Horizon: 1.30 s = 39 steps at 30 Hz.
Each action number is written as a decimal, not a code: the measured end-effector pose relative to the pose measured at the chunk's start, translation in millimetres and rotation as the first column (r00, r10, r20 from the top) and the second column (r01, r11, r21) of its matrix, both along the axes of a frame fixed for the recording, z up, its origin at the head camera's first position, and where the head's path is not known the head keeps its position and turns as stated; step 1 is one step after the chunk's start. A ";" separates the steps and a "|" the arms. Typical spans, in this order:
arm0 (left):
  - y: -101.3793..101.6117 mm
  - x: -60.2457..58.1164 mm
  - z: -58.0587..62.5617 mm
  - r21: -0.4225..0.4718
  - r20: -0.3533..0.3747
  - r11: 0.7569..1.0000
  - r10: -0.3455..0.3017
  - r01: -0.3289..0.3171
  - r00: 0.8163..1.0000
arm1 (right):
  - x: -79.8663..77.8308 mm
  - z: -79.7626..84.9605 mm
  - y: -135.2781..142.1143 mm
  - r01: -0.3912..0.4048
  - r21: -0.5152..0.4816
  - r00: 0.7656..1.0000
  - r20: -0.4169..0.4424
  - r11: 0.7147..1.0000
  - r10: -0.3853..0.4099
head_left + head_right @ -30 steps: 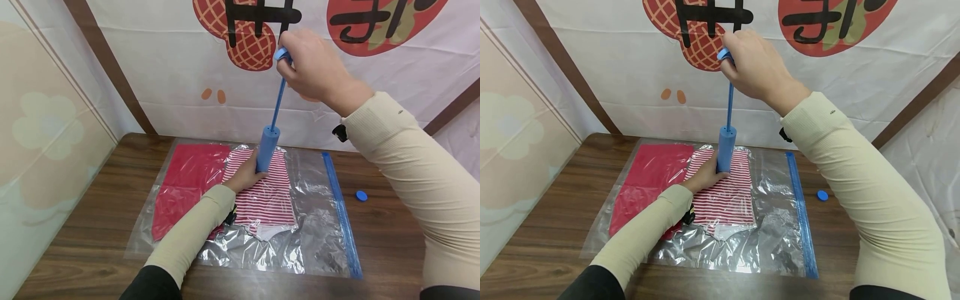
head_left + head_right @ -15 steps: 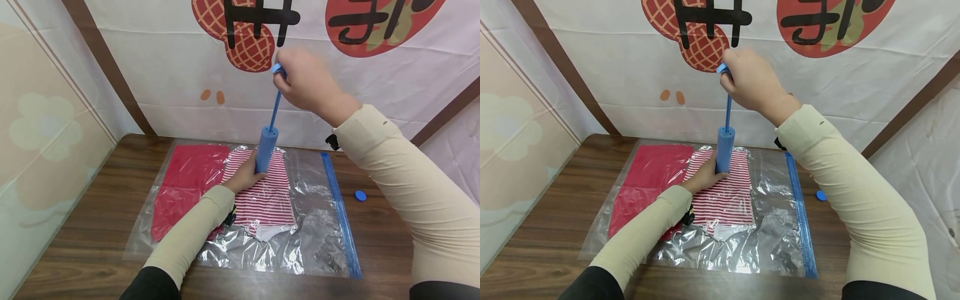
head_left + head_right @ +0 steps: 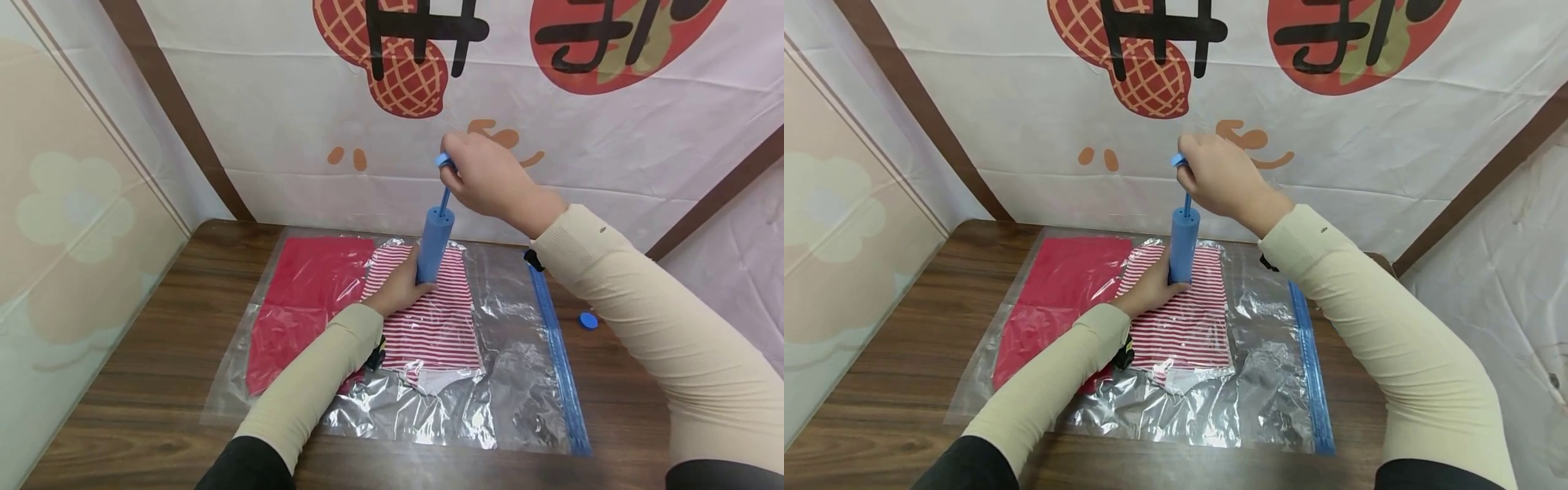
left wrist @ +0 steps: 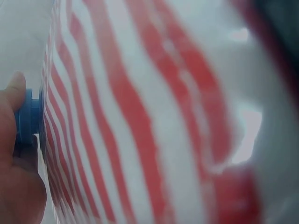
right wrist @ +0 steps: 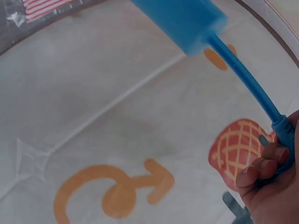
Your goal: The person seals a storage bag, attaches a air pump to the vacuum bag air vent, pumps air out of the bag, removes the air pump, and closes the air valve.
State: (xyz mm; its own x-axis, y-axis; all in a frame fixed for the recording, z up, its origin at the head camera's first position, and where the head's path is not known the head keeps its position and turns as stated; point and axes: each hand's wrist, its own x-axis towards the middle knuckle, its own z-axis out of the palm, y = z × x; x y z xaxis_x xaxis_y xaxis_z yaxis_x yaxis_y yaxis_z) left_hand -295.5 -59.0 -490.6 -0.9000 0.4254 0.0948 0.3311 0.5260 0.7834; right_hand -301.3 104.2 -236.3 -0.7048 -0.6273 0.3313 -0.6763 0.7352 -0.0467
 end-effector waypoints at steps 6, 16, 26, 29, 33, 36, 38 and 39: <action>0.1 -1.4 -1.8 0.014 -0.008 1.000 -0.001 0.001 1.000 | -0.4 -22.5 -0.5 -0.030 0.005 0.999 0.016 1.000 0.030; 0.6 -2.3 -1.2 0.020 -0.025 1.000 0.002 -0.001 1.000 | -1.7 -49.1 -1.5 -0.050 0.029 0.998 0.036 0.998 0.049; 1.2 -3.4 -3.2 0.037 -0.071 0.999 -0.003 0.006 0.997 | -2.3 -65.7 -2.4 -0.056 0.018 0.997 0.055 0.998 0.055; 0.9 -2.8 -2.2 0.049 -0.050 0.999 -0.009 0.011 0.999 | -2.5 -67.1 -2.3 -0.051 0.014 0.997 0.059 0.999 0.050; 0.4 -2.6 -1.6 0.042 -0.040 0.999 -0.010 0.012 0.999 | -2.5 -67.2 -2.3 -0.049 0.015 0.997 0.064 0.999 0.048; 0.3 -2.7 -1.9 0.038 -0.037 0.999 -0.009 0.011 0.999 | -3.3 -67.6 -2.2 -0.055 0.013 0.997 0.061 0.998 0.054; 0.3 -2.6 -2.2 0.040 -0.034 0.999 -0.010 0.011 0.999 | -3.9 -67.9 -1.9 -0.062 0.013 0.996 0.060 0.998 0.061; 0.3 -2.6 -2.5 0.041 -0.035 0.999 -0.009 0.011 0.999 | -4.0 -68.0 -1.8 -0.065 0.014 0.996 0.061 0.998 0.064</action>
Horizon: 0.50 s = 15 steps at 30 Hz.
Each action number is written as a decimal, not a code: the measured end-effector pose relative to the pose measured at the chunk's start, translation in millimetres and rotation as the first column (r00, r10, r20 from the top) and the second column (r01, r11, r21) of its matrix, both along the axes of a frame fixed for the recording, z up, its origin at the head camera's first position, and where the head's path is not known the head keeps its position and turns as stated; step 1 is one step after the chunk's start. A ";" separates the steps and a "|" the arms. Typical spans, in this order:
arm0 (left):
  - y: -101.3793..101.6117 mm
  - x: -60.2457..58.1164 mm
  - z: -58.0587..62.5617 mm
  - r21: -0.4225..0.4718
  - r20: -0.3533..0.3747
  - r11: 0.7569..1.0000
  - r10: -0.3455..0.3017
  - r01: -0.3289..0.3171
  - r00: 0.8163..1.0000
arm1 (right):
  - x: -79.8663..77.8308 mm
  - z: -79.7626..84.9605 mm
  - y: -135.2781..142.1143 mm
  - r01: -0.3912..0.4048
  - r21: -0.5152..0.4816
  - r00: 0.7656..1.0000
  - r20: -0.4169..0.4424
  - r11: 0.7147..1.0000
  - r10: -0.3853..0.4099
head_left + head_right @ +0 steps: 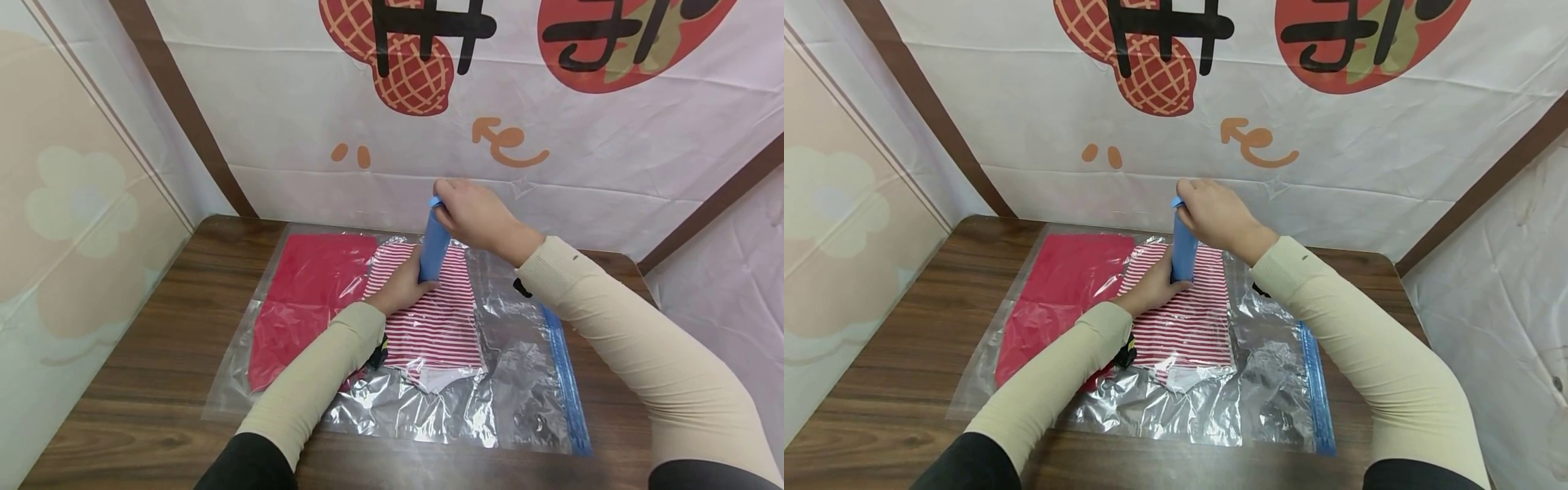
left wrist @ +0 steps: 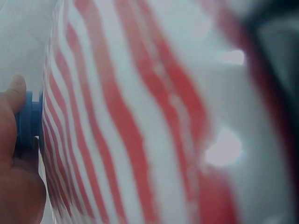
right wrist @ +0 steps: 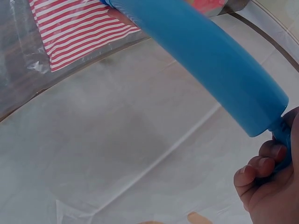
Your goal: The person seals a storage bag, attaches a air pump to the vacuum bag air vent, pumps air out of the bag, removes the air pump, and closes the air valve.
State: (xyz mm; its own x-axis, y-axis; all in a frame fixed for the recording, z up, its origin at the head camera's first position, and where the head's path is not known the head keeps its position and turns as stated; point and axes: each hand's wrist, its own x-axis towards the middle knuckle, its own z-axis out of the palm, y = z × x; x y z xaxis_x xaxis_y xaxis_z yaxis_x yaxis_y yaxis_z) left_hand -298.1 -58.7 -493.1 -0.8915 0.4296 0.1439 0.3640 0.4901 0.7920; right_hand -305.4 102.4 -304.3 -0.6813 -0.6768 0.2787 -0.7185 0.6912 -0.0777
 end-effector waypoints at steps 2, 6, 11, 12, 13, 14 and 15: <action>0.0 -0.1 0.0 -0.001 0.003 1.000 0.000 0.000 1.000 | -0.3 0.4 0.4 -0.003 0.004 1.000 0.005 1.000 0.003; -0.1 -0.2 -0.5 -0.006 0.002 1.000 0.002 -0.002 1.000 | -0.1 2.4 0.9 -0.002 0.015 1.000 0.022 1.000 0.002; -0.3 -0.4 -1.5 -0.003 0.002 1.000 0.003 -0.003 1.000 | -1.2 5.2 1.5 -0.001 0.037 0.999 0.053 0.999 -0.001; -0.3 -0.3 -1.4 -0.005 0.003 1.000 0.003 -0.003 1.000 | -1.3 6.4 1.8 0.001 0.043 0.998 0.062 0.999 -0.004; -0.2 -0.4 -1.4 -0.007 0.002 1.000 0.003 -0.003 1.000 | -1.4 8.0 2.1 0.000 0.047 0.998 0.067 0.999 -0.003; -0.1 -0.5 -1.2 -0.009 0.004 1.000 0.004 -0.004 1.000 | -1.2 10.0 2.4 0.001 0.052 0.998 0.069 0.999 -0.005; -0.1 -0.4 -0.9 -0.011 0.006 1.000 0.004 -0.003 1.000 | -1.3 12.1 2.7 0.001 0.055 0.998 0.070 0.999 -0.005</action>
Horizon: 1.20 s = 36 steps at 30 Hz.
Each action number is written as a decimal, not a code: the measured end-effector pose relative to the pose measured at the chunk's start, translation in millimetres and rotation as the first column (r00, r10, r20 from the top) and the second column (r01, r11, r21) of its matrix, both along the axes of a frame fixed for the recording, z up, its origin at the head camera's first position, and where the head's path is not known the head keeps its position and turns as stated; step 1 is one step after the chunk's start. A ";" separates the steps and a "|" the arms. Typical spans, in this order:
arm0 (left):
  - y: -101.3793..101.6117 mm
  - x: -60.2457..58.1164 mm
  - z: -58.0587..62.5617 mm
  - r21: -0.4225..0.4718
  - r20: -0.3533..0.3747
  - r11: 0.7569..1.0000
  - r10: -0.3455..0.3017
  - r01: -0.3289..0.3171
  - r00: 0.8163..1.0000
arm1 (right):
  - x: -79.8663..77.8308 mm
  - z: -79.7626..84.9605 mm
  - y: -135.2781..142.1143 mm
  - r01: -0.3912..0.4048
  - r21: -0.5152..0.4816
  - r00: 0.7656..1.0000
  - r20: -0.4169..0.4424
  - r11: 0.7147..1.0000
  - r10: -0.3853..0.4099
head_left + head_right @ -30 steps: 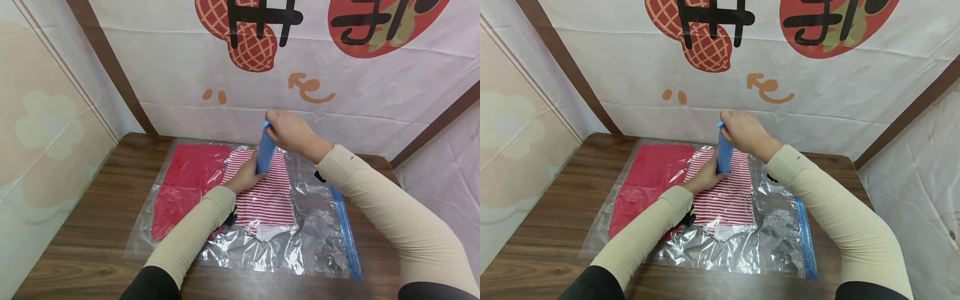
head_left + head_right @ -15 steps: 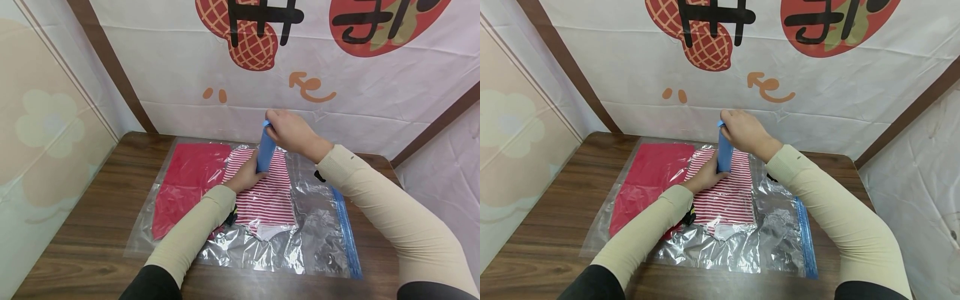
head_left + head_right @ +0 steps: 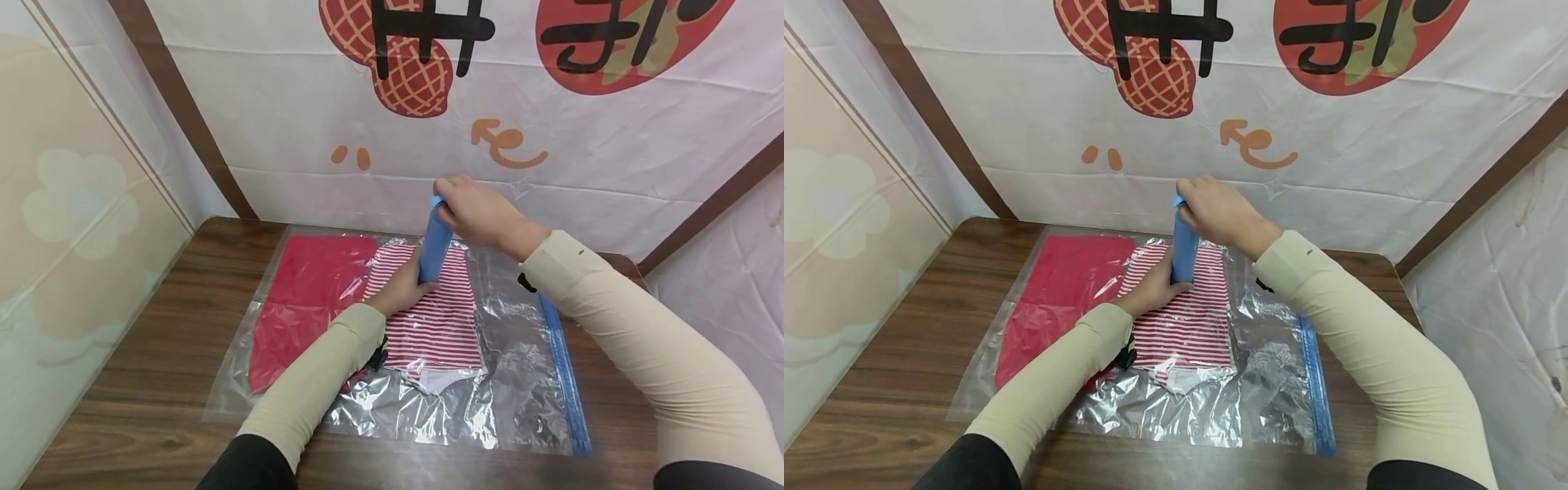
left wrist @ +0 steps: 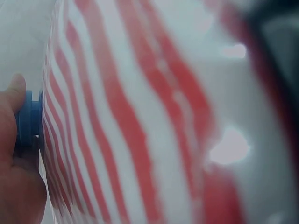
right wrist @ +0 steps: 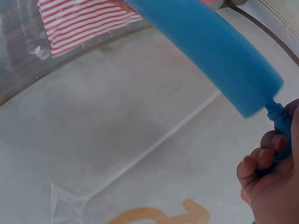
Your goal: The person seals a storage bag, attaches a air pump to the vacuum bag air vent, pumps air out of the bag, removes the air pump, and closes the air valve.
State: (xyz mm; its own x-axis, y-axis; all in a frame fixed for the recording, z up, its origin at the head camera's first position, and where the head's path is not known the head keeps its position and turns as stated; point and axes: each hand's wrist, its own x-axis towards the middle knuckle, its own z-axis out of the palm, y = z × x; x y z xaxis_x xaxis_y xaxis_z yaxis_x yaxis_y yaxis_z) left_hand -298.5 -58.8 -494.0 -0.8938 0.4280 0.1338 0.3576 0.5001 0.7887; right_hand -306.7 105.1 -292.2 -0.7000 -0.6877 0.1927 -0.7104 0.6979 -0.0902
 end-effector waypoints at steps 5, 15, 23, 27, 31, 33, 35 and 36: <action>0.1 -0.6 0.4 -0.011 0.013 1.000 0.002 -0.002 1.000 | -0.3 16.3 0.5 0.000 -0.017 1.000 -0.010 1.000 0.000; 0.0 -1.1 -0.2 -0.022 0.026 1.000 0.010 -0.010 1.000 | 1.9 62.3 -1.2 0.011 -0.041 0.999 -0.040 0.999 -0.013; 0.8 -0.7 -1.3 -0.026 0.029 1.000 0.011 -0.010 1.000 | 7.3 93.6 1.7 0.088 -0.068 0.995 -0.044 0.994 -0.091; 1.1 -1.0 -2.4 -0.042 0.032 0.999 0.006 -0.004 0.999 | 8.3 105.9 2.0 0.091 -0.093 0.992 -0.076 0.991 -0.099; 0.9 -0.7 -1.3 -0.045 0.027 0.999 0.005 -0.003 1.000 | 10.2 118.2 1.9 0.112 -0.113 0.987 -0.102 0.987 -0.124; 1.0 -0.9 -0.7 -0.039 0.026 0.999 0.007 -0.006 1.000 | 11.8 123.3 2.6 0.119 -0.121 0.984 -0.118 0.986 -0.133; 1.2 -1.1 -0.6 -0.035 0.028 0.999 0.010 -0.009 1.000 | 13.5 127.2 4.2 0.123 -0.124 0.981 -0.136 0.985 -0.139; 1.5 -1.3 -0.8 -0.036 0.028 0.999 0.009 -0.008 1.000 | 14.2 128.6 5.1 0.126 -0.125 0.979 -0.142 0.984 -0.143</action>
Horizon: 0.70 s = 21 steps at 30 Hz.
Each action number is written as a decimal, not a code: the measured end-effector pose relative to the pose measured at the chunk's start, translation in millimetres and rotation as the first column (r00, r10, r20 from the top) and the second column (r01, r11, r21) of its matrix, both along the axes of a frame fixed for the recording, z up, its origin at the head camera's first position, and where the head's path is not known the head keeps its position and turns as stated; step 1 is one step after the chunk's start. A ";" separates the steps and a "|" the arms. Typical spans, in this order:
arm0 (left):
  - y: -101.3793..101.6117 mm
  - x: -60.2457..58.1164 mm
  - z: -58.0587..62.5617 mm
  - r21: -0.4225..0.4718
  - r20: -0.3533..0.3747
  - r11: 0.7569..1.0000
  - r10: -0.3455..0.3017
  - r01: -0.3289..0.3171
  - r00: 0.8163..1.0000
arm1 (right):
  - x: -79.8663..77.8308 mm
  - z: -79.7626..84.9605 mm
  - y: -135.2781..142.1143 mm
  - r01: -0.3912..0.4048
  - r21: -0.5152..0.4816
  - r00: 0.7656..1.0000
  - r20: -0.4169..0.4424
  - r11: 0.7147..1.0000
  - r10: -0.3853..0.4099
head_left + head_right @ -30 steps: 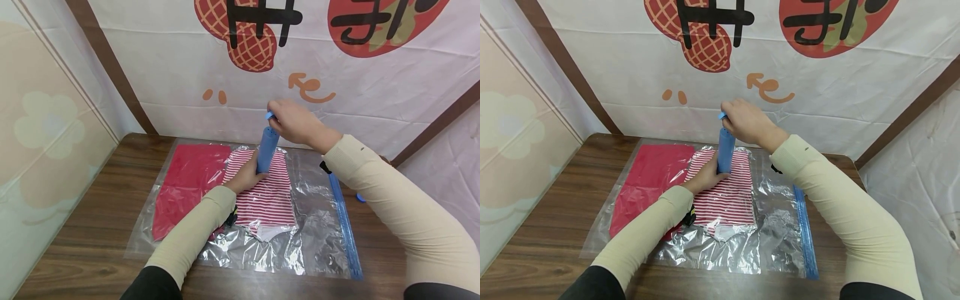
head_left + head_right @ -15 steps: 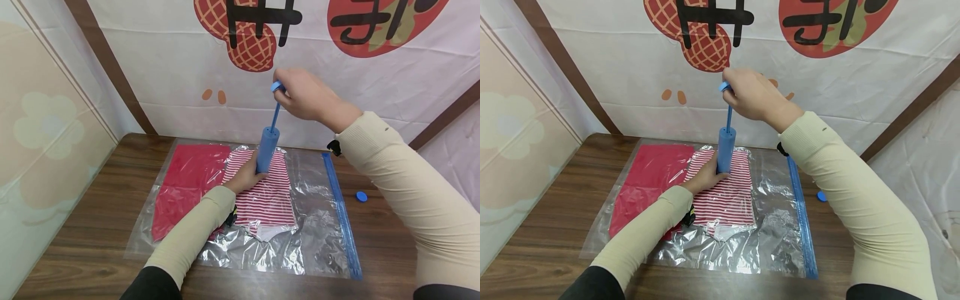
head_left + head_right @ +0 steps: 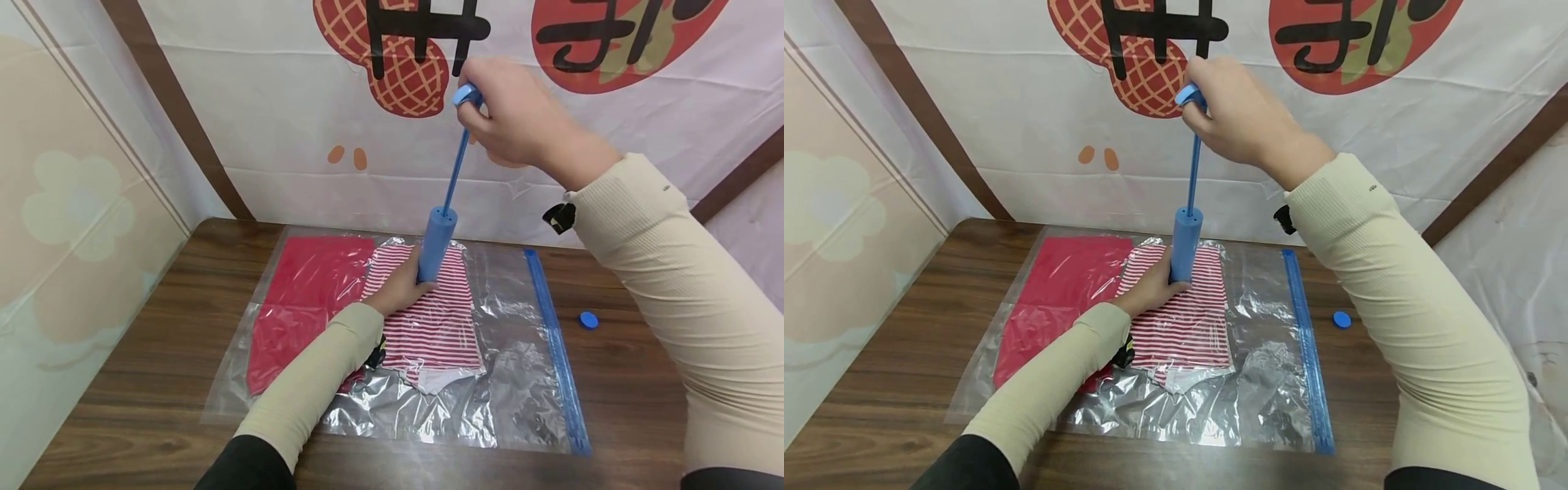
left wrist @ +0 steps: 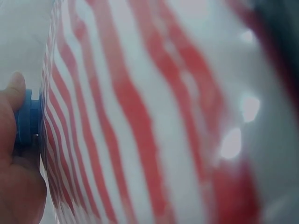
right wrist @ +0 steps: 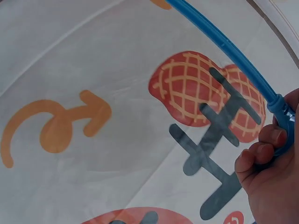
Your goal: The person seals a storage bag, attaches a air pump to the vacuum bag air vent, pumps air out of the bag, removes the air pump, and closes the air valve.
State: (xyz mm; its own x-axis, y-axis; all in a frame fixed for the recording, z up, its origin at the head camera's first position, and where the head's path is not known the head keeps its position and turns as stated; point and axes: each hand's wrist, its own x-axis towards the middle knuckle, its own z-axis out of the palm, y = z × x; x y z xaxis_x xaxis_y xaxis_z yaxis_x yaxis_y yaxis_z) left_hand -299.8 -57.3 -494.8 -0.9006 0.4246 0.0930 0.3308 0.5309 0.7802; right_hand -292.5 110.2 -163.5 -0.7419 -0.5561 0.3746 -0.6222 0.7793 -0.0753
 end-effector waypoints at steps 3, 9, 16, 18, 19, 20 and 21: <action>0.5 -0.6 -2.2 -0.006 0.000 1.000 -0.002 0.002 1.000 | 1.8 1.8 1.9 0.000 -0.002 1.000 -0.009 1.000 0.000; 0.4 -0.7 -2.2 -0.010 0.007 1.000 0.000 0.000 1.000 | 1.9 1.0 1.0 -0.007 0.010 1.000 -0.026 1.000 0.008; -0.9 -1.6 1.1 0.003 0.017 1.000 -0.004 0.003 1.000 | -1.9 -1.4 -1.9 -0.004 0.010 0.999 -0.054 1.000 0.005; -1.2 -1.9 0.4 0.005 0.019 1.000 -0.006 0.006 1.000 | -2.6 -3.1 -3.1 0.001 0.004 0.999 -0.054 1.000 0.000; -1.3 -1.7 0.1 0.007 0.023 1.000 -0.004 0.004 1.000 | -3.1 -3.9 -3.7 0.003 0.002 0.999 -0.054 1.000 -0.003; -1.2 -1.8 -0.3 0.008 0.025 1.000 -0.002 0.002 1.000 | -3.5 -4.8 -4.4 0.006 -0.002 0.999 -0.052 1.000 -0.006; -1.1 -1.6 -0.6 0.009 0.027 1.000 0.000 0.000 1.000 | -3.8 -5.5 -5.0 0.010 -0.004 0.999 -0.051 1.000 -0.010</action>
